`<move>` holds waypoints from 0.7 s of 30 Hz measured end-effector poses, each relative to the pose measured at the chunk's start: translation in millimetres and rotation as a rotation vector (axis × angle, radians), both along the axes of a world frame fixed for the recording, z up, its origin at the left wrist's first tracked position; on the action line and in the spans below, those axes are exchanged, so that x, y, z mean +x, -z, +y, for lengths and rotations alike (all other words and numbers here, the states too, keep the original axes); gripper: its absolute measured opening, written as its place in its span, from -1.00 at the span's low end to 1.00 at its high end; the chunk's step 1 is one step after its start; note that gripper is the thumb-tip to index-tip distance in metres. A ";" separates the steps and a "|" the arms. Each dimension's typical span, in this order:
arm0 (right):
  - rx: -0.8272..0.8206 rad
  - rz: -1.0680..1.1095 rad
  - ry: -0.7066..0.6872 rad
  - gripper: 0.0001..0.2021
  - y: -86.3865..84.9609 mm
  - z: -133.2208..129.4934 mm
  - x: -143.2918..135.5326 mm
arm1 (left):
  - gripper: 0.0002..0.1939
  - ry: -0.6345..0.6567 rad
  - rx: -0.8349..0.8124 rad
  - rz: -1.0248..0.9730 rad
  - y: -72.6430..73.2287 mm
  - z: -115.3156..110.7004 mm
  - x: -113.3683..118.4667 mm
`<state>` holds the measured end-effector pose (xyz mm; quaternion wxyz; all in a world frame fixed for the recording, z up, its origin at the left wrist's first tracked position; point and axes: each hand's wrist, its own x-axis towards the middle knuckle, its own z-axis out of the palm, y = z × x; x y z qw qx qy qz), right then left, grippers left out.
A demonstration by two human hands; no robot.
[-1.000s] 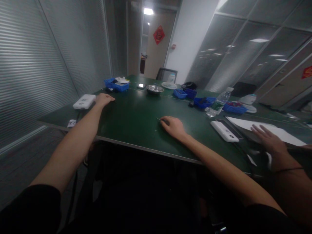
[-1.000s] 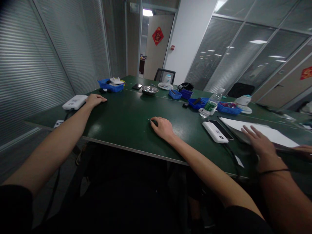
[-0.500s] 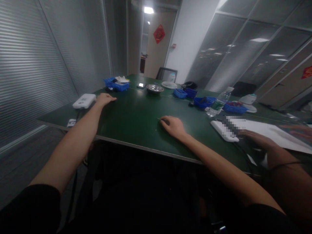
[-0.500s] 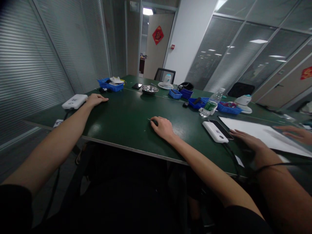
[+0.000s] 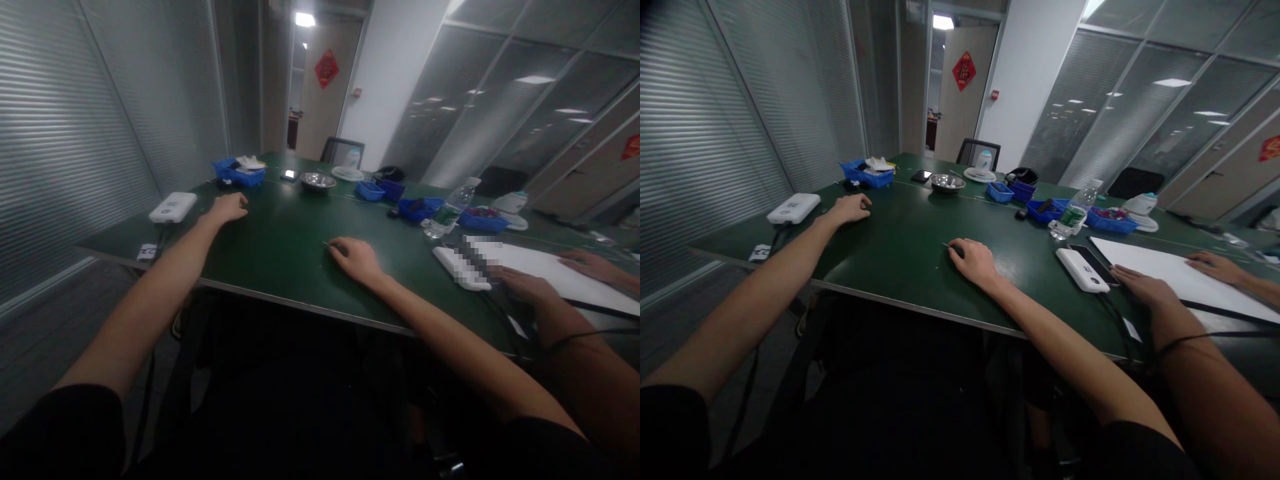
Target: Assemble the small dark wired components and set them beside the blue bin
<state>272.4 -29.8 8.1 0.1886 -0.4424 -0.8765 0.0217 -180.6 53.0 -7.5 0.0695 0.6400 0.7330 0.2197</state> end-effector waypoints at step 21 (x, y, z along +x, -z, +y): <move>0.059 -0.024 -0.245 -0.65 4.0 -2.8 2.2 | -0.69 0.992 0.037 -0.410 -3.0 -49.6 158.0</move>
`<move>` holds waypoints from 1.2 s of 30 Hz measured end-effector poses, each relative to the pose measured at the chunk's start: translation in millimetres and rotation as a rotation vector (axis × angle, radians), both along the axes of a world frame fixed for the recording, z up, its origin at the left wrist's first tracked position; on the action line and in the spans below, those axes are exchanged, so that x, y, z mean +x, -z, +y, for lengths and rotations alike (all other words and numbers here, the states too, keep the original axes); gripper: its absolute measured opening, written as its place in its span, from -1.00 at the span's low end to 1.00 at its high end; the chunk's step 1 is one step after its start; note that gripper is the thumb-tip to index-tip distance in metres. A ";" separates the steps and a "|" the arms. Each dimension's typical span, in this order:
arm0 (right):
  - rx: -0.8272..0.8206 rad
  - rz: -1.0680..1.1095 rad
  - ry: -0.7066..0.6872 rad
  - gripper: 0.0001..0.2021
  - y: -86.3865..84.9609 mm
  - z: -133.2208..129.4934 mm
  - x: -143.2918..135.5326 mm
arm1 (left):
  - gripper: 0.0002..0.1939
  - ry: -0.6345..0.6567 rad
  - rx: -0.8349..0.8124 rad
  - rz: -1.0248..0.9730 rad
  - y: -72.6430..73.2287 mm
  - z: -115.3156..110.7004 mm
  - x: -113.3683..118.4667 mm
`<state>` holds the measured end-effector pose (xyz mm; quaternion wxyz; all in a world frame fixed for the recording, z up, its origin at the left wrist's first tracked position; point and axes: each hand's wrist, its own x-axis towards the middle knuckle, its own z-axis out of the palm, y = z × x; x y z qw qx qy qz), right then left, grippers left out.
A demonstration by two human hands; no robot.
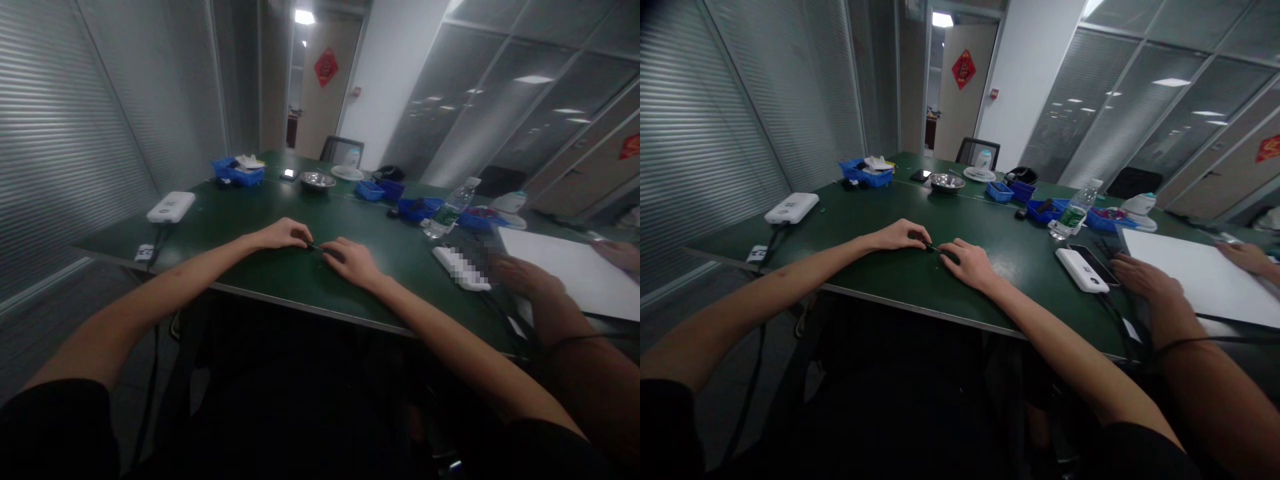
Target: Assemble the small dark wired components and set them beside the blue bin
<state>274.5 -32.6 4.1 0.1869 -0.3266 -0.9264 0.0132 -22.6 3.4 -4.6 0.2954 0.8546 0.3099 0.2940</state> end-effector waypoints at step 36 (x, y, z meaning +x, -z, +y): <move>-0.001 0.069 0.194 -0.68 -3.1 -0.5 -3.7 | -0.43 0.019 -0.068 0.006 2.4 -3.0 10.7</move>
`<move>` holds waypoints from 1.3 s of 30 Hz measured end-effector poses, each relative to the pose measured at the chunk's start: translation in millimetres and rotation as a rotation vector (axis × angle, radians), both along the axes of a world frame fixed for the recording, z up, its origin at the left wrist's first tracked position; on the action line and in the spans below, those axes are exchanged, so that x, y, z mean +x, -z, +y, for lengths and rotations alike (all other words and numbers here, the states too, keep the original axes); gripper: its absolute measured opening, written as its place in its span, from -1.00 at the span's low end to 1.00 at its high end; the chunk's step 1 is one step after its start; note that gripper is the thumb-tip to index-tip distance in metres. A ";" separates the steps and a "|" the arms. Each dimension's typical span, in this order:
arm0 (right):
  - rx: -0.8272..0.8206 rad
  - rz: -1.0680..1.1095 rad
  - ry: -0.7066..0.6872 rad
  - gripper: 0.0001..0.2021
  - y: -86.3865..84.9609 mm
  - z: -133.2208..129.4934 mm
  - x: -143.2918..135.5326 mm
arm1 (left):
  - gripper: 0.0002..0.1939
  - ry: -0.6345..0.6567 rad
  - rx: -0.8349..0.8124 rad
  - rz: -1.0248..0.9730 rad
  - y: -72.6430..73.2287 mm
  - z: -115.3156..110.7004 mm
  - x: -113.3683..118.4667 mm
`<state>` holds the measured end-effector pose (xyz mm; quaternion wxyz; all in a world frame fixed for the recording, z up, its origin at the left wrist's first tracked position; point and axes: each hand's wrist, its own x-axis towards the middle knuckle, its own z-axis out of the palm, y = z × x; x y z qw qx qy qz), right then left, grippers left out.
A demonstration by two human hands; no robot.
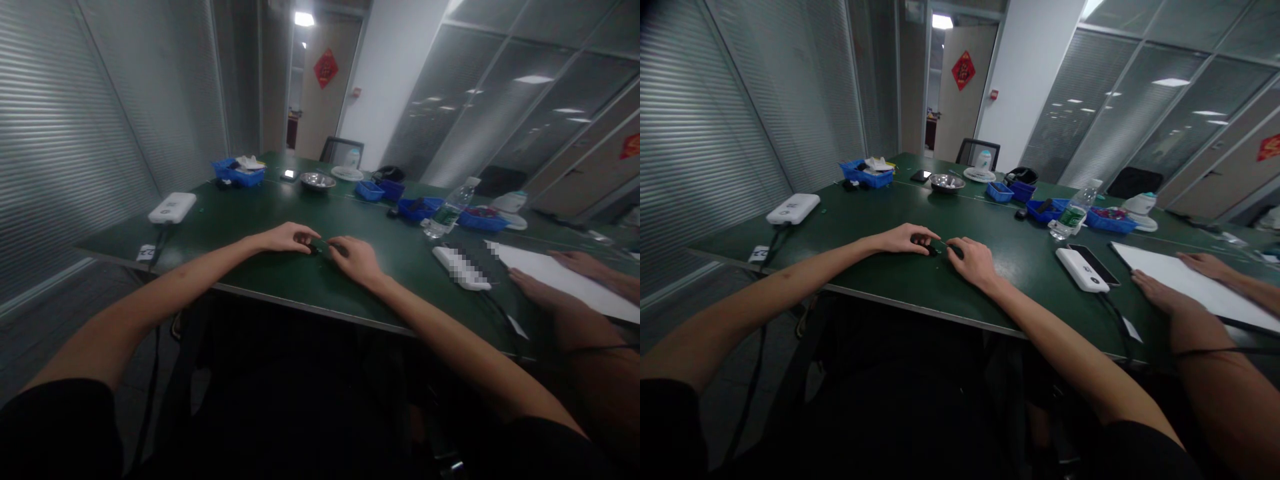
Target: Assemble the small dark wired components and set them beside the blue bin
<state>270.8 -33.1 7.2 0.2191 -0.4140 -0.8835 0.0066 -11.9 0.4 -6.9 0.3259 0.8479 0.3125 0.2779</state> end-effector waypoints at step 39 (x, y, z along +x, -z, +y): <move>-0.024 -0.006 0.046 -0.68 -1.0 2.9 2.5 | -0.66 -1.297 0.230 0.610 -3.6 37.0 -171.0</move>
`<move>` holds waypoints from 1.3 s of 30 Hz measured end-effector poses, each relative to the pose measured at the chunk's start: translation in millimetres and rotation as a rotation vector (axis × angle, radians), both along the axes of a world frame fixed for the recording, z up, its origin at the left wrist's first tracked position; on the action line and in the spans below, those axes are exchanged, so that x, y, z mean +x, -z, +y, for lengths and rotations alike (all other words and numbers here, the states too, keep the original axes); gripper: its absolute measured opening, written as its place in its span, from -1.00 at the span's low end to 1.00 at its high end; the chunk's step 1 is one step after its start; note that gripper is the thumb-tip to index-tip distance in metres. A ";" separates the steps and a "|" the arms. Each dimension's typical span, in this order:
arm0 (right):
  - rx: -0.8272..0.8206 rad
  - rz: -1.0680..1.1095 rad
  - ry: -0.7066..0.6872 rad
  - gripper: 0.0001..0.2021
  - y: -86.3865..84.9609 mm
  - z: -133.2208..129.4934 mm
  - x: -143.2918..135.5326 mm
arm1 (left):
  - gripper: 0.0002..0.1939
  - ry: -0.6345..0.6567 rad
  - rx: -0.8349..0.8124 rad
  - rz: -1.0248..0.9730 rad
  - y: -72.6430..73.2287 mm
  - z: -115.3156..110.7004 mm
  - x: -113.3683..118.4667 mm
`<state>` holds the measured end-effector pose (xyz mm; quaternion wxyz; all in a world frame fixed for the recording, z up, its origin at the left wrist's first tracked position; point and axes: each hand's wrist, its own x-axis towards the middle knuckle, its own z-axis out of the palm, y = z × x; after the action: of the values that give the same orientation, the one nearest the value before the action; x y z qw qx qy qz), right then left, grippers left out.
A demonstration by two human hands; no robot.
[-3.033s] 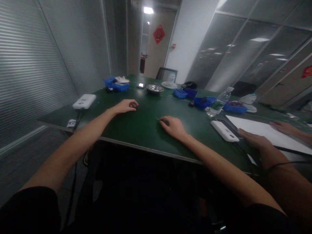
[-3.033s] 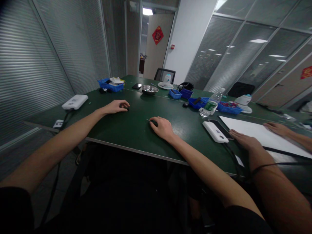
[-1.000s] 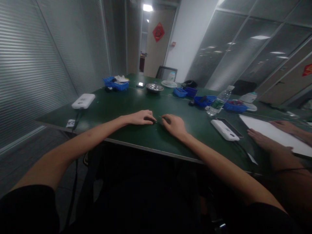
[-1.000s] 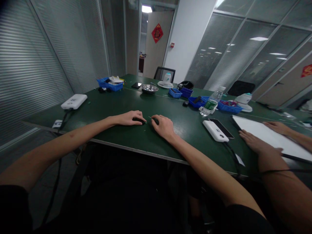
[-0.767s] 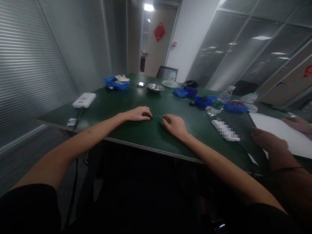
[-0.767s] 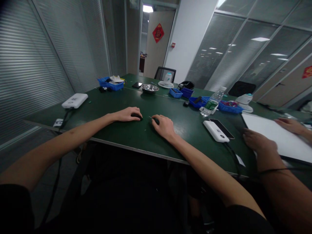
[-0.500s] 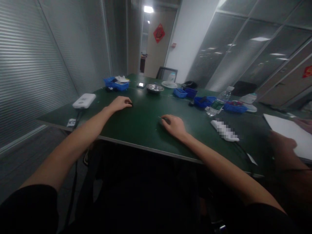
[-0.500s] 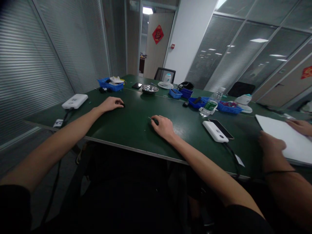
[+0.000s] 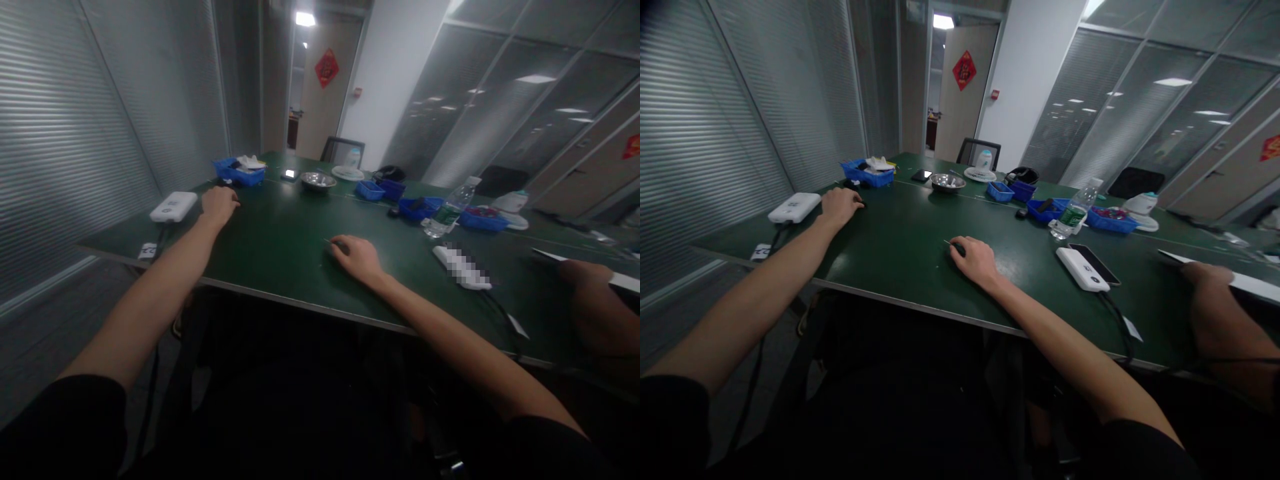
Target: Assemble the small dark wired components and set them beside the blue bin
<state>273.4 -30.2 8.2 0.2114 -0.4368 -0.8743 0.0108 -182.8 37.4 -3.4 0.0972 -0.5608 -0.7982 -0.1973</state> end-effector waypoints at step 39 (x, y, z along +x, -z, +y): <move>-0.029 -0.045 -0.147 -0.68 3.5 2.7 0.6 | -0.69 0.729 -0.145 -0.478 -6.4 -0.9 61.7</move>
<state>274.0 -27.5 4.6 0.1838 -0.3747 -0.9083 0.0291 -121.2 36.5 3.1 -0.2056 -0.7497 -0.5601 -0.2864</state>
